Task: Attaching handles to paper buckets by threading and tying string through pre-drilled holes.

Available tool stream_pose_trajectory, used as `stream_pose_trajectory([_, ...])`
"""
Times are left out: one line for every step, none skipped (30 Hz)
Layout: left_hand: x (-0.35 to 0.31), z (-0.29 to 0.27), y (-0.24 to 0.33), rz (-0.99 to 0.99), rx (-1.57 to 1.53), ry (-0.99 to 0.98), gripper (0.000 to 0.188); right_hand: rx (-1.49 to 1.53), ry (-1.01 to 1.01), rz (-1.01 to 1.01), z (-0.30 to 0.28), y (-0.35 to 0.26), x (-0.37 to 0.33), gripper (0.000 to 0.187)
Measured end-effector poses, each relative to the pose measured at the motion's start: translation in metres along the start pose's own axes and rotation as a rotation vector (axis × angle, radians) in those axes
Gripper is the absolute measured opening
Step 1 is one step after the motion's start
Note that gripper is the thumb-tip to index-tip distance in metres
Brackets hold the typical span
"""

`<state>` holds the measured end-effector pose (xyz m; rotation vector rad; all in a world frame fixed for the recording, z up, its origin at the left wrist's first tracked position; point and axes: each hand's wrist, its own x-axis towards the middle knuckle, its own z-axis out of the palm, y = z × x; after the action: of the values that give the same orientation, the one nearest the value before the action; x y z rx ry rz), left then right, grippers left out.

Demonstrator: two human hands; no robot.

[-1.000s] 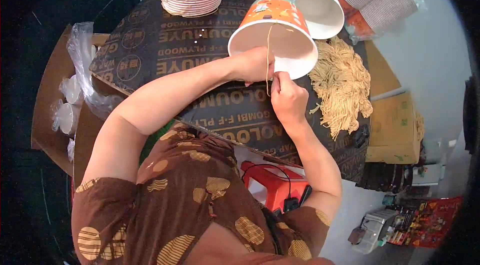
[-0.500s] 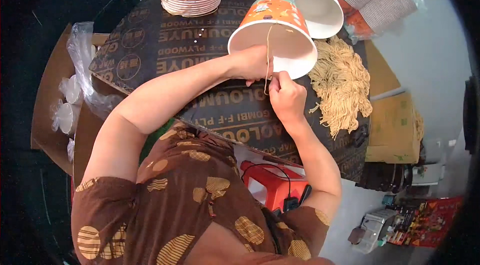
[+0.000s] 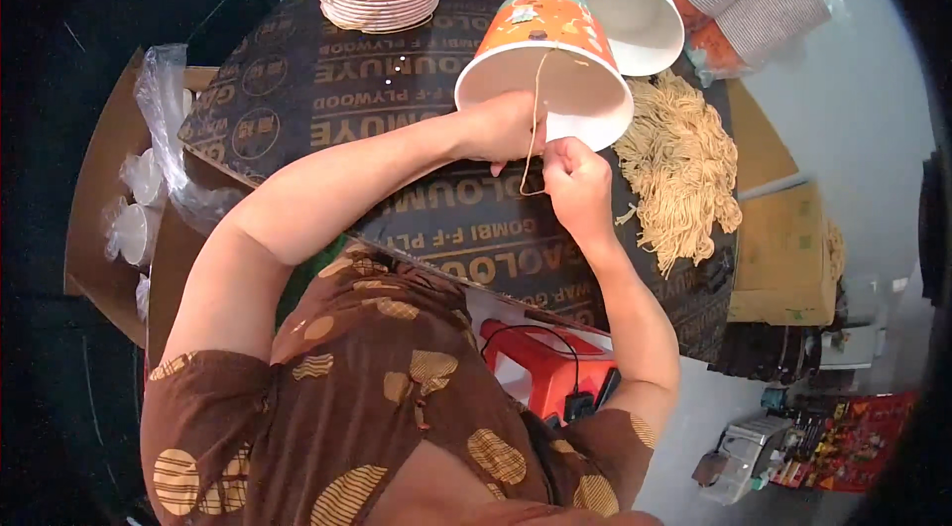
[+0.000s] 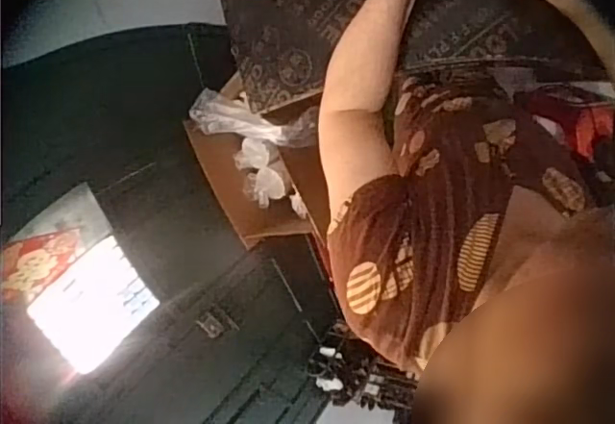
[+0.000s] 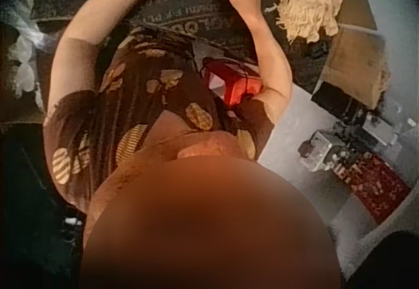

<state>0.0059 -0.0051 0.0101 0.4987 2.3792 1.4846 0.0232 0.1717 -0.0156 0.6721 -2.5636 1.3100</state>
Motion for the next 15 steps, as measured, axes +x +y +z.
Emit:
stream_pose_trajectory([0.0002, 0.0003, -0.0004, 0.016, -0.003, 0.008, 0.005, 0.045, -0.016, 0.025, -0.0007, 0.0024, 0.0011, 0.010])
stream_pose_trajectory([0.0004, 0.0006, -0.0008, 0.032, -0.006, 0.015, 0.004, 0.090, -0.032, 0.051, -0.0010, 0.0036, 0.0017, 0.010])
stream_pose_trajectory([0.0007, 0.0003, -0.0017, 0.031, -0.005, 0.015, 0.004, 0.091, -0.032, 0.051, -0.0009, 0.0028, 0.0021, 0.010])
stream_pose_trajectory([0.0011, -0.0005, -0.0030, 0.028, -0.016, 0.005, 0.004, 0.118, -0.041, 0.072, -0.0010, 0.0011, 0.0023, 0.009])
stream_pose_trajectory([0.0012, -0.0014, -0.0039, 0.025, -0.026, -0.006, 0.003, 0.145, -0.051, 0.094, -0.0010, -0.0004, 0.0025, 0.011])
stream_pose_trajectory([0.0004, -0.0027, -0.0026, 0.025, -0.025, -0.008, 0.003, 0.146, -0.049, 0.094, -0.0007, -0.0010, 0.0027, 0.011])
stream_pose_trajectory([-0.0005, -0.0045, -0.0009, 0.010, -0.054, -0.034, 0.003, 0.173, -0.051, 0.122, -0.0003, -0.0016, 0.0031, 0.012])
stream_pose_trajectory([-0.0013, -0.0059, 0.0006, -0.004, -0.082, -0.061, 0.002, 0.200, -0.053, 0.150, -0.0003, -0.0017, 0.0033, 0.013])
stream_pose_trajectory([-0.0017, -0.0068, 0.0013, -0.003, -0.081, -0.062, 0.002, 0.200, -0.051, 0.151, -0.0005, -0.0012, 0.0035, 0.013])
stream_pose_trajectory([-0.0019, -0.0075, 0.0018, -0.020, -0.080, -0.075, 0.002, 0.186, -0.045, 0.144, -0.0006, -0.0004, 0.0036, 0.011])
stream_pose_trajectory([-0.0017, -0.0077, 0.0023, -0.037, -0.079, -0.089, 0.001, 0.172, -0.039, 0.138, -0.0008, 0.0002, 0.0035, 0.010])
stream_pose_trajectory([-0.0013, -0.0077, 0.0022, -0.036, -0.078, -0.089, 0.001, 0.173, -0.038, 0.137, -0.0005, 0.0003, 0.0034, 0.010])
stream_pose_trajectory([-0.0007, -0.0074, 0.0017, -0.038, -0.071, -0.097, 0.003, 0.191, -0.031, 0.147, 0.0001, 0.0002, 0.0033, 0.011])
stream_pose_trajectory([-0.0004, -0.0072, 0.0015, -0.039, -0.064, -0.106, 0.005, 0.210, -0.024, 0.157, 0.0005, 0.0000, 0.0033, 0.011])
stream_pose_trajectory([-0.0011, -0.0069, 0.0023, -0.039, -0.062, -0.107, 0.005, 0.211, -0.023, 0.157, 0.0005, -0.0004, 0.0034, 0.011])
